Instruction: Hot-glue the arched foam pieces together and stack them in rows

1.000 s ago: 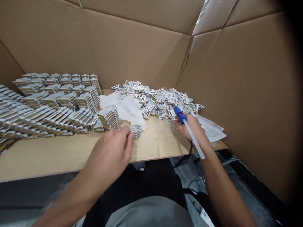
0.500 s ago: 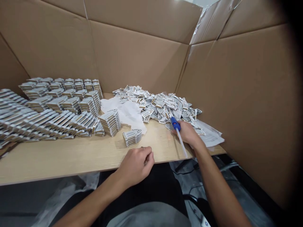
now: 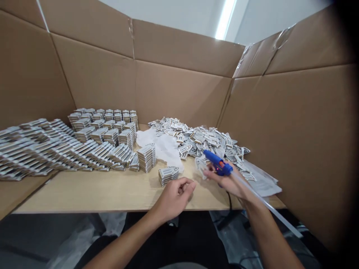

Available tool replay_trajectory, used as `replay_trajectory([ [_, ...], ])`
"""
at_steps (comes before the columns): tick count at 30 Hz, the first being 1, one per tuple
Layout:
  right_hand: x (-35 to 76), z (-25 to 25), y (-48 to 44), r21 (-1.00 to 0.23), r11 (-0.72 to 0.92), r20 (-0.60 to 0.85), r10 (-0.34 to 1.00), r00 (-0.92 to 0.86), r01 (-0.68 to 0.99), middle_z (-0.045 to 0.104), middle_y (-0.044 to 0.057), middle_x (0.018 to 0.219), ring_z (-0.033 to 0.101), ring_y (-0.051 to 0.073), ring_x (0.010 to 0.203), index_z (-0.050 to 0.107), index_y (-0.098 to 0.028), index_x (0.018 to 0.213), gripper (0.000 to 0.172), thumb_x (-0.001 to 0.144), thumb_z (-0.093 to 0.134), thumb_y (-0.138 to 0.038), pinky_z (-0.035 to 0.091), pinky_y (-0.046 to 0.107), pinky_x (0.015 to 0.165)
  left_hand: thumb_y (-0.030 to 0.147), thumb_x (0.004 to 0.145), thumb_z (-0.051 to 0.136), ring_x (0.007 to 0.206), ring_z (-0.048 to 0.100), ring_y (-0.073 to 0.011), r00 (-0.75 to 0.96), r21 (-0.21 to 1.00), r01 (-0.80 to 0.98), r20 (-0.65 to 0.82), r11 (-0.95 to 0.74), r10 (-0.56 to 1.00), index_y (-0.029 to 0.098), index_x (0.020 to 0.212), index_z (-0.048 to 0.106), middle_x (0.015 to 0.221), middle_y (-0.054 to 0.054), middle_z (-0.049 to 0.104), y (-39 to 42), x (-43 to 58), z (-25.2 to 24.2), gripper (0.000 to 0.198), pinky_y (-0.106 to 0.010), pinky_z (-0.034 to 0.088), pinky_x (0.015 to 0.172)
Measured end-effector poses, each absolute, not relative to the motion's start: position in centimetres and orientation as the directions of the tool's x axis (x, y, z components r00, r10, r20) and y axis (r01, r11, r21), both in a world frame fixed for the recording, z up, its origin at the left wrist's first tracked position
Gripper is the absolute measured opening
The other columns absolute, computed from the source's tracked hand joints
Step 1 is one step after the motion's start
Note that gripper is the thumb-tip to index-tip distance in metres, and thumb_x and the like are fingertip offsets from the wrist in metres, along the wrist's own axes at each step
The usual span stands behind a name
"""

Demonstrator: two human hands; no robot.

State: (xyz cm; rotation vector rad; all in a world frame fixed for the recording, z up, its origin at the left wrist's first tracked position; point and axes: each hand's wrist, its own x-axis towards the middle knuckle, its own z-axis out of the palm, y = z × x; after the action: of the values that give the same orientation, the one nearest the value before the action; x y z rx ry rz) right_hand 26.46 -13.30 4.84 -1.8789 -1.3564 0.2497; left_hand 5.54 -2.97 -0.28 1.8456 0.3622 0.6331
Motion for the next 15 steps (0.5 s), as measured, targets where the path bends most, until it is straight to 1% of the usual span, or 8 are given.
replay_trajectory([
  [1,25.1,5.0,-13.4,-0.753,-0.053,0.245,0.902,0.355,0.656,0.073,0.004,0.079,0.069,0.023,0.074,0.067,-0.02,0.084,0.028,0.086,0.076,-0.047,0.052,0.033,0.072,0.054,0.103,0.053,0.069,0.051,-0.0158,0.809,0.94,-0.073,0.251,-0.332,0.532,0.016,0.098,0.071,0.076,-0.001,0.06,-3.0,5.5,-0.3,0.042,-0.028,0.035,0.063],
  [2,23.8,5.1,-13.4,-0.782,-0.007,0.238,0.921,0.308,0.624,0.073,0.004,0.08,0.069,0.022,0.074,0.068,-0.02,0.086,0.028,0.087,0.076,-0.047,0.053,0.033,0.072,0.056,0.104,0.052,0.071,0.052,-0.0163,0.8,0.941,-0.084,0.26,-0.328,0.54,0.016,0.098,0.07,0.08,-0.002,0.062,-3.0,5.5,-0.4,0.043,-0.028,0.037,0.064],
  [5,21.7,5.1,-13.4,-0.777,0.074,0.232,0.957,0.175,0.626,0.07,0.001,0.08,0.064,0.02,0.072,0.068,-0.021,0.089,0.026,0.088,0.077,-0.045,0.052,0.032,0.068,0.056,0.105,0.051,0.077,0.056,-0.0183,0.72,0.925,-0.102,0.322,-0.365,0.615,0.018,0.088,0.064,0.083,-0.003,0.064,-3.0,5.6,-0.8,0.044,-0.029,0.041,0.069],
  [8,22.8,5.2,-13.5,-0.763,0.093,0.224,0.966,0.127,0.64,0.073,0.003,0.09,0.067,0.023,0.081,0.07,-0.021,0.097,0.025,0.089,0.076,-0.044,0.053,0.035,0.076,0.056,0.106,0.048,0.072,0.057,-0.0183,0.69,0.926,-0.082,0.32,-0.37,0.649,0.02,0.083,0.057,0.075,-0.002,0.061,-3.0,5.8,-1.2,0.044,-0.03,0.043,0.067],
  [10,24.8,5.1,-13.8,-0.736,0.019,0.209,0.957,0.2,0.677,0.074,0.005,0.093,0.069,0.024,0.084,0.069,-0.02,0.1,0.024,0.092,0.071,-0.042,0.053,0.035,0.08,0.058,0.105,0.048,0.068,0.058,-0.0172,0.707,0.941,-0.075,0.284,-0.33,0.648,0.021,0.083,0.052,0.072,-0.001,0.058,-3.0,5.9,-1.4,0.044,-0.029,0.046,0.066],
  [11,26.0,5.1,-13.9,-0.685,-0.043,0.218,0.941,0.26,0.728,0.074,0.006,0.092,0.069,0.024,0.084,0.068,-0.019,0.099,0.021,0.092,0.069,-0.039,0.052,0.034,0.079,0.059,0.105,0.048,0.067,0.058,-0.0163,0.715,0.951,-0.081,0.264,-0.299,0.648,0.021,0.084,0.05,0.073,0.0,0.058,-3.0,6.0,-1.4,0.043,-0.029,0.048,0.065],
  [13,28.2,4.8,-14.1,-0.462,-0.286,0.211,0.884,0.417,0.84,0.073,0.005,0.089,0.066,0.022,0.08,0.067,-0.02,0.091,0.008,0.088,0.066,-0.027,0.047,0.031,0.074,0.06,0.104,0.048,0.061,0.058,-0.0138,0.74,0.967,-0.093,0.228,-0.239,0.633,0.022,0.088,0.046,0.079,-0.001,0.06,-3.1,6.0,-1.4,0.041,-0.027,0.049,0.059],
  [15,29.7,4.3,-14.2,-0.387,-0.414,0.203,0.833,0.514,0.824,0.071,0.007,0.081,0.062,0.022,0.073,0.064,-0.019,0.082,0.003,0.081,0.067,-0.02,0.041,0.03,0.067,0.059,0.104,0.047,0.054,0.057,-0.0115,0.774,0.973,-0.101,0.209,-0.209,0.598,0.022,0.094,0.045,0.082,-0.001,0.062,-3.0,6.0,-1.3,0.039,-0.025,0.047,0.053],
])
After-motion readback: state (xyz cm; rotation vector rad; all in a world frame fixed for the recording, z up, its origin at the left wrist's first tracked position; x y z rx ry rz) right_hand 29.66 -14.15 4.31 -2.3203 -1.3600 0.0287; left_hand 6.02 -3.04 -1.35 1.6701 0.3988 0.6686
